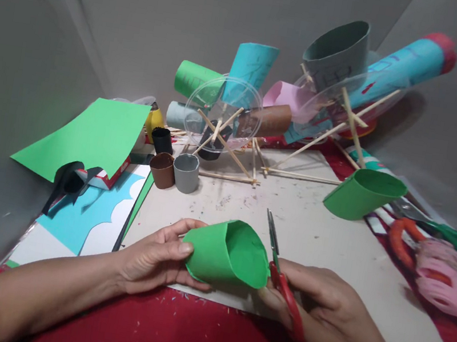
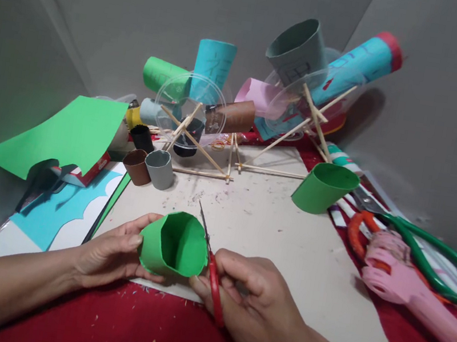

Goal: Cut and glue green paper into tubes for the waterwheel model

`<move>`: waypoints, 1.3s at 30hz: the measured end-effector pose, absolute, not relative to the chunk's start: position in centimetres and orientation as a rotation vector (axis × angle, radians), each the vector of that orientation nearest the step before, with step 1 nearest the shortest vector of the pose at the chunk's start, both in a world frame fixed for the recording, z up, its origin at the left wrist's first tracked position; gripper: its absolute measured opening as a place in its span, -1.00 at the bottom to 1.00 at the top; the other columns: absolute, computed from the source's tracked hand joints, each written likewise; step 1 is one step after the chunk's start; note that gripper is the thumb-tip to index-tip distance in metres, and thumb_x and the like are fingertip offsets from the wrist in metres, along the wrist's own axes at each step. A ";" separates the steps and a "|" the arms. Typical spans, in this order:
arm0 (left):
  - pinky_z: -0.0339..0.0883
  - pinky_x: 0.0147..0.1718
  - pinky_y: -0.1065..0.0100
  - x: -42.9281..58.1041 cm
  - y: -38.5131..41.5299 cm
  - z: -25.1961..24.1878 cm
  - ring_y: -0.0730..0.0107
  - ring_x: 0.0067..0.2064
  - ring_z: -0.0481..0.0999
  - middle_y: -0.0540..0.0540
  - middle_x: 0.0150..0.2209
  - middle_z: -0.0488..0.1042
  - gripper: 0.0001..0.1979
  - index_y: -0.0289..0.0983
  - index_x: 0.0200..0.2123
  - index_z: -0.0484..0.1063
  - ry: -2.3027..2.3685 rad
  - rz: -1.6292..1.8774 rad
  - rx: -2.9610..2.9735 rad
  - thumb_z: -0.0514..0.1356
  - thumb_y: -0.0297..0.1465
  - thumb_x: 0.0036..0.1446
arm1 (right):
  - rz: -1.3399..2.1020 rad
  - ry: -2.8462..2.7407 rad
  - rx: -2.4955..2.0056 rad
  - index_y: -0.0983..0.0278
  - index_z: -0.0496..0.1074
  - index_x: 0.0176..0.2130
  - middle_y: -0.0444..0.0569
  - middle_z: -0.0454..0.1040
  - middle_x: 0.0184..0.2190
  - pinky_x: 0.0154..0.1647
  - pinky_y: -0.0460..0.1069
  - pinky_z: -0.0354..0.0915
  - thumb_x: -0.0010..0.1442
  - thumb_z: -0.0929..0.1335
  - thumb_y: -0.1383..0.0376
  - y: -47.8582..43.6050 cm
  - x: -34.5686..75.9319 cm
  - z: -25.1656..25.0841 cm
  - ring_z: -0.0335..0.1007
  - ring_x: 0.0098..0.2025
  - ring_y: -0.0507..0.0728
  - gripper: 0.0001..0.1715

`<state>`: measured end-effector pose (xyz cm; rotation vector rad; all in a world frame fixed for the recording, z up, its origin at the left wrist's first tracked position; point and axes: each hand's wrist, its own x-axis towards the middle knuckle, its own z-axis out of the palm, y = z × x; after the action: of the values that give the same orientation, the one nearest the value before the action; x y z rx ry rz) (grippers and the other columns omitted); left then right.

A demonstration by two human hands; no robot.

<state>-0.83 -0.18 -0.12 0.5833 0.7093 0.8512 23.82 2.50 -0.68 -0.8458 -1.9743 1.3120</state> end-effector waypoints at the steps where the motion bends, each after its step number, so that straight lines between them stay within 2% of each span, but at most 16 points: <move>1: 0.48 -0.07 0.10 -0.8 -0.2 -0.3 0.16 -0.10 0.57 -0.22 -0.04 0.46 -0.53 -0.26 0.02 0.41 0.708 0.867 0.578 0.39 -0.24 0.08 | 1.329 -1.958 -0.853 0.20 0.08 -0.57 -0.24 0.05 -0.67 -0.65 -0.09 -0.01 0.34 0.26 -0.06 2.5 23.8 -0.6 -0.06 -0.62 -0.01 -0.40; 3: 0.45 -0.05 0.09 -0.7 -0.3 -0.8 0.13 -0.06 0.56 -0.28 -0.02 0.47 -0.59 -0.31 0.00 0.44 0.722 0.900 0.556 0.31 -0.19 0.17 | 1.342 -1.952 -0.863 0.20 0.05 -0.58 -0.25 0.02 -0.67 -0.65 -0.09 -0.03 0.31 0.29 -0.07 2.5 23.6 -0.4 -0.07 -0.62 -0.02 -0.38; 7: 0.42 -0.01 0.13 -0.6 -0.3 -1.5 0.17 -0.03 0.55 -0.29 -0.02 0.50 -0.73 -0.34 -0.01 0.47 0.752 0.909 0.534 0.19 -0.32 0.29 | 1.363 -2.014 -0.859 0.20 0.03 -0.58 -0.26 0.00 -0.66 -0.64 -0.09 -0.06 0.28 0.32 -0.07 2.6 23.5 -0.3 -0.09 -0.62 -0.03 -0.37; 12: 0.45 -0.05 0.17 -0.1 -0.5 -1.4 0.18 -0.10 0.59 -0.32 -0.08 0.55 -0.68 -0.38 0.02 0.47 0.710 0.887 0.529 0.17 -0.29 0.31 | 1.439 -2.062 -0.827 0.20 0.08 -0.56 -0.28 -0.02 -0.66 -0.62 -0.09 -0.10 0.30 0.31 -0.06 2.6 23.4 -1.1 -0.12 -0.61 -0.03 -0.41; 19: 0.48 -0.06 0.23 0.3 -0.8 -1.3 0.25 -0.10 0.61 -0.25 -0.11 0.57 -0.76 -0.37 -0.04 0.51 0.677 0.876 0.472 0.22 -0.39 0.27 | 1.549 -2.094 -0.838 0.21 0.20 -0.48 -0.24 0.13 -0.60 -0.55 -0.08 0.01 0.31 0.31 0.04 2.5 23.1 -1.5 -0.02 -0.55 0.00 -0.56; 25: 0.48 -0.08 0.29 0.5 -1.1 -1.2 0.28 -0.14 0.63 -0.24 -0.14 0.60 -0.78 -0.36 -0.05 0.54 0.688 0.879 0.457 0.24 -0.47 0.24 | 1.499 -2.126 -0.804 0.24 0.30 -0.41 -0.17 0.29 -0.53 -0.49 -0.09 0.16 0.31 0.33 0.10 2.4 23.2 -1.3 0.12 -0.50 0.02 -0.66; 29: 0.52 -0.21 0.19 0.4 -1.3 -0.9 0.15 -0.17 0.64 -0.29 -0.12 0.59 -0.69 -0.33 0.04 0.49 0.709 0.737 0.418 0.14 -0.32 0.32 | 1.472 -2.126 -0.764 0.24 0.32 -0.40 -0.18 0.31 -0.52 -0.48 -0.11 0.19 0.29 0.37 0.12 2.5 23.4 -1.6 0.13 -0.50 0.01 -0.69; 34: 0.47 -0.15 0.16 0.1 -1.4 -1.1 0.07 -0.09 0.62 -0.31 -0.02 0.53 -0.53 -0.30 0.09 0.43 0.658 0.651 0.349 0.05 -0.09 0.34 | 1.468 -2.127 -0.732 0.24 0.33 -0.39 -0.14 0.40 -0.51 -0.48 -0.10 0.23 0.32 0.34 0.14 2.6 23.2 -1.3 0.24 -0.50 0.02 -0.71; 37: 0.46 -0.22 0.16 0.2 -1.3 -1.4 0.03 -0.12 0.63 -0.29 -0.03 0.53 -0.52 -0.28 0.06 0.44 0.627 0.641 0.350 0.04 -0.05 0.33 | 1.472 -2.148 -0.713 0.24 0.35 -0.37 -0.11 0.45 -0.48 -0.45 -0.09 0.24 0.33 0.32 0.15 2.6 23.1 -1.1 0.29 -0.48 0.03 -0.73; 39: 0.45 -0.20 0.16 0.2 -1.2 -1.5 0.05 -0.14 0.63 -0.29 -0.06 0.54 -0.55 -0.30 0.03 0.45 0.621 0.676 0.358 0.05 -0.08 0.34 | 1.451 -2.155 -0.745 0.24 0.34 -0.37 -0.11 0.42 -0.49 -0.45 -0.09 0.24 0.32 0.32 0.13 2.6 23.1 -1.1 0.28 -0.48 0.03 -0.71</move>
<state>0.17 -1.16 -1.51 0.3584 0.6214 0.6757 23.09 2.57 -1.08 -0.7448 -2.1552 1.4512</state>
